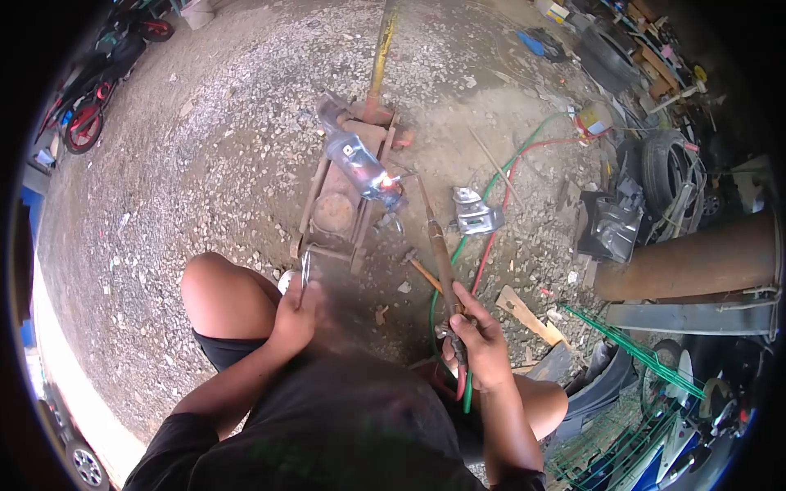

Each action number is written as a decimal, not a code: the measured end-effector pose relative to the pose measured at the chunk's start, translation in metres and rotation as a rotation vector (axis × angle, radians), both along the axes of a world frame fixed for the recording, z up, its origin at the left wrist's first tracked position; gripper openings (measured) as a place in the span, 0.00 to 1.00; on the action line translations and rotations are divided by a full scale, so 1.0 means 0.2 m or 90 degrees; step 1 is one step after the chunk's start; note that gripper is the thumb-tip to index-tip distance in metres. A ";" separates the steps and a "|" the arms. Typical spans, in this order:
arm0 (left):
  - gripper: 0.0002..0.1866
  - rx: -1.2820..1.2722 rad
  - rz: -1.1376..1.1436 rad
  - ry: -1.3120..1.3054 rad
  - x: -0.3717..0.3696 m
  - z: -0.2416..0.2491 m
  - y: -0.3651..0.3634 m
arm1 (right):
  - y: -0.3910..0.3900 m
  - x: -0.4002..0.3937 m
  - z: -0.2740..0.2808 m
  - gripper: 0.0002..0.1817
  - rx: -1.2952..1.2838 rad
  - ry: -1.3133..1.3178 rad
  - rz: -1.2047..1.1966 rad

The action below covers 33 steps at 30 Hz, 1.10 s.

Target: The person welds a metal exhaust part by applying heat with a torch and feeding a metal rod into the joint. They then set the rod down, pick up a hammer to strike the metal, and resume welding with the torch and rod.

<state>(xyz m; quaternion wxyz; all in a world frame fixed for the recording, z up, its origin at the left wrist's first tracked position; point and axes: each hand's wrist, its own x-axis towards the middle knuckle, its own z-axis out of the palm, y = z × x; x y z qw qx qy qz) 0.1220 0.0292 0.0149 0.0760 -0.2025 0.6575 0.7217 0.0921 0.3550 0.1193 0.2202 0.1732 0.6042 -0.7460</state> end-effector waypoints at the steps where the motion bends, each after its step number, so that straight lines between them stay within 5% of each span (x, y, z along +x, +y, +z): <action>1: 0.15 -0.070 0.033 0.019 -0.08 0.04 -0.01 | 0.01 -0.01 -0.01 0.30 0.002 0.002 -0.003; 6: 0.14 -0.223 0.096 0.146 -0.47 -0.01 -0.09 | 0.03 -0.03 -0.10 0.31 0.004 0.009 -0.004; 8: 0.13 -0.544 0.004 0.221 -0.57 -0.02 -0.13 | 0.04 -0.04 -0.12 0.31 -0.028 -0.004 -0.013; 12: 0.14 -0.705 0.011 0.278 -0.64 -0.08 -0.09 | 0.06 -0.04 -0.14 0.31 -0.054 -0.022 -0.006; 19: 0.16 -0.752 -0.038 0.254 -0.64 -0.17 -0.13 | 0.06 -0.05 -0.12 0.32 -0.064 -0.023 0.026; 24: 0.14 -0.831 -0.199 -0.031 -0.50 -0.18 -0.17 | 0.05 -0.04 -0.12 0.32 -0.076 -0.027 0.051; 27: 0.14 -0.781 -0.237 -0.019 -0.48 -0.35 -0.23 | 0.04 -0.03 -0.13 0.32 -0.075 -0.033 0.048; 33: 0.12 -0.664 -0.143 0.020 -0.44 -0.08 -0.14 | 0.00 -0.01 -0.15 0.32 -0.064 -0.030 0.071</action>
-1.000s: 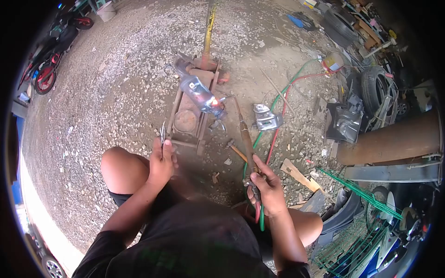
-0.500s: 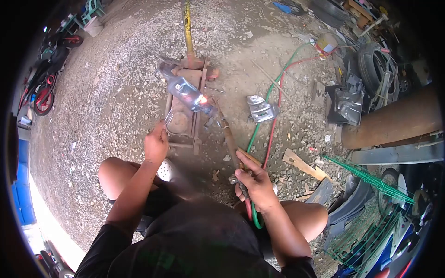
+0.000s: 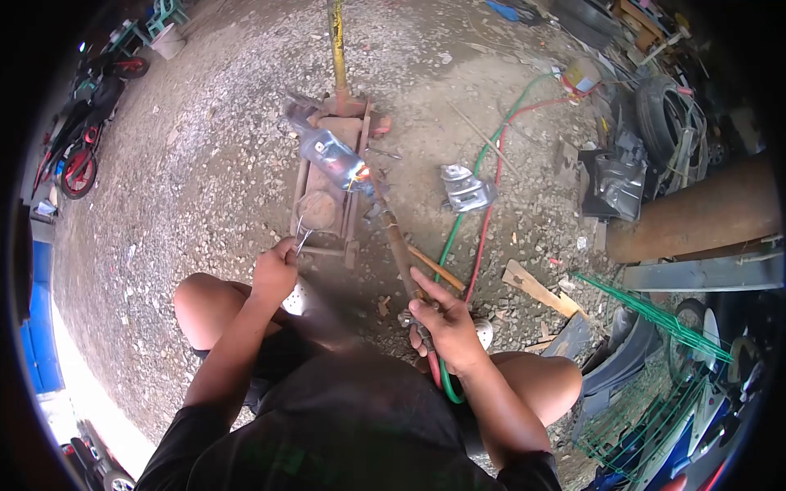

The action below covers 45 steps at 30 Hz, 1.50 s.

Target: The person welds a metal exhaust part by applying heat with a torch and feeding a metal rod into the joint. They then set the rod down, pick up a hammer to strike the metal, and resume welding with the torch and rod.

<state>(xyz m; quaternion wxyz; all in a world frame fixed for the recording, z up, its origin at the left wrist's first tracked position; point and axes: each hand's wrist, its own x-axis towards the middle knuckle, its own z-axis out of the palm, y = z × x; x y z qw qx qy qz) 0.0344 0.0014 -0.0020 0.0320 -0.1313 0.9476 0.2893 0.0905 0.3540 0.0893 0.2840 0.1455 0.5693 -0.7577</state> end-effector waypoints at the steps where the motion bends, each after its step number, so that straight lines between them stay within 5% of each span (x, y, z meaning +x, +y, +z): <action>1: 0.12 0.000 0.002 0.000 0.01 -0.01 0.00 | -0.01 0.00 -0.01 0.31 0.000 0.003 -0.005; 18: 0.11 0.102 0.030 -0.022 0.00 -0.21 -0.04 | -0.02 0.00 -0.03 0.30 -0.008 -0.031 -0.009; 45: 0.13 0.147 0.048 -0.072 -0.03 -0.14 0.01 | -0.02 -0.01 -0.03 0.29 0.006 -0.026 -0.029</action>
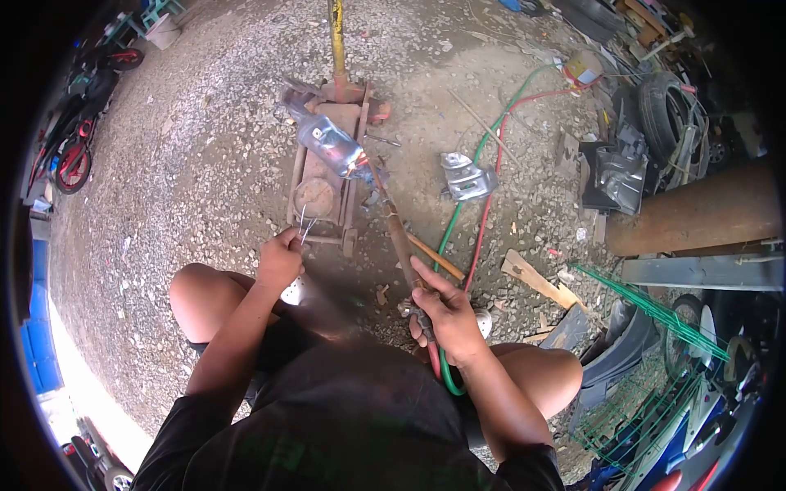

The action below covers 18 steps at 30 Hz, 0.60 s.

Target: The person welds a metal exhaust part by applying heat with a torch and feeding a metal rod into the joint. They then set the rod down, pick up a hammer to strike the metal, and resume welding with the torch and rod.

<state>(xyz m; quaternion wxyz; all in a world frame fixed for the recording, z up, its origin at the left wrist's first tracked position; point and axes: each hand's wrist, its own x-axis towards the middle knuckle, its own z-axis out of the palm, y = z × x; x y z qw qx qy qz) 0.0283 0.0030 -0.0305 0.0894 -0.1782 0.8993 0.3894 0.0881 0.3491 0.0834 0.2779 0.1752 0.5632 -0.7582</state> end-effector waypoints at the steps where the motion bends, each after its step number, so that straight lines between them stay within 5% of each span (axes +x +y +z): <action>1: 0.13 0.000 0.000 0.000 0.00 0.01 0.00 | 0.01 0.00 -0.01 0.29 -0.012 0.003 0.014; 18: 0.12 -0.007 -0.005 0.004 -0.01 0.02 0.02 | 0.00 0.00 -0.01 0.29 -0.012 -0.008 -0.003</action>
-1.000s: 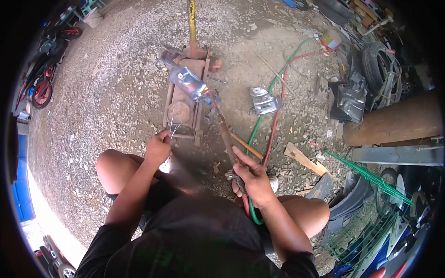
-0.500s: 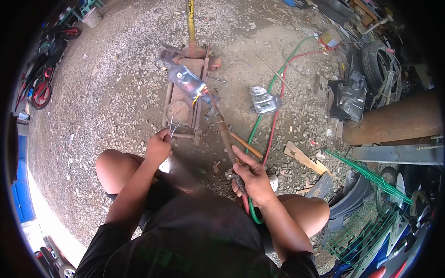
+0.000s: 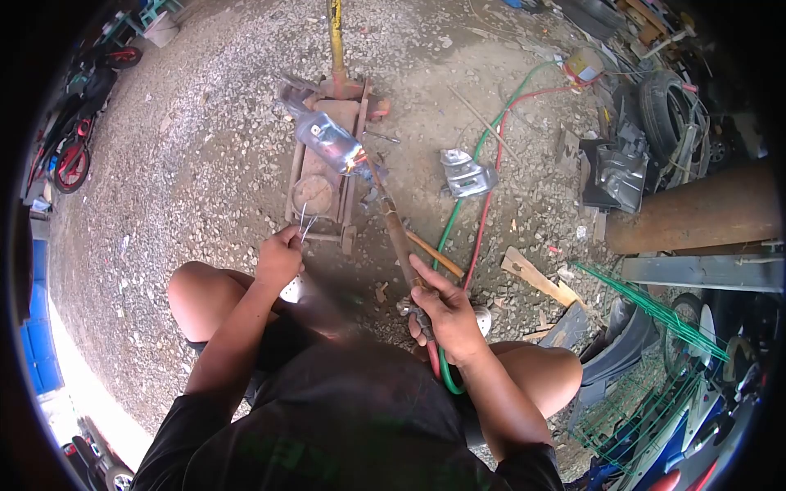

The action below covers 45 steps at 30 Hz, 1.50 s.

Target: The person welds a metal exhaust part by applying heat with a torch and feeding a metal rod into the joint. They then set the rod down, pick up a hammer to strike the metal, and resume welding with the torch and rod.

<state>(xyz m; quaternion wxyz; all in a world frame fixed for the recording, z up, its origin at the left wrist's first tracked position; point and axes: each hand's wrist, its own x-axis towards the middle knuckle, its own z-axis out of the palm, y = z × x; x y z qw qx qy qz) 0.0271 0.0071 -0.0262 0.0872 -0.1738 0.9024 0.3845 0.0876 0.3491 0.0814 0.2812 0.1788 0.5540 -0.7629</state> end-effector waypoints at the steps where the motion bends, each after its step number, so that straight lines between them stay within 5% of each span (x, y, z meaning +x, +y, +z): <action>1: 0.12 0.000 0.000 0.000 0.00 -0.01 0.00 | 0.01 0.00 -0.01 0.30 -0.014 0.002 0.008; 34: 0.15 -0.107 -0.063 0.014 -0.03 -0.14 -0.05 | 0.00 0.00 -0.01 0.29 0.008 0.002 0.006; 45: 0.13 0.010 0.007 0.017 -0.01 0.02 -0.02 | 0.02 0.00 -0.01 0.30 -0.006 0.000 0.024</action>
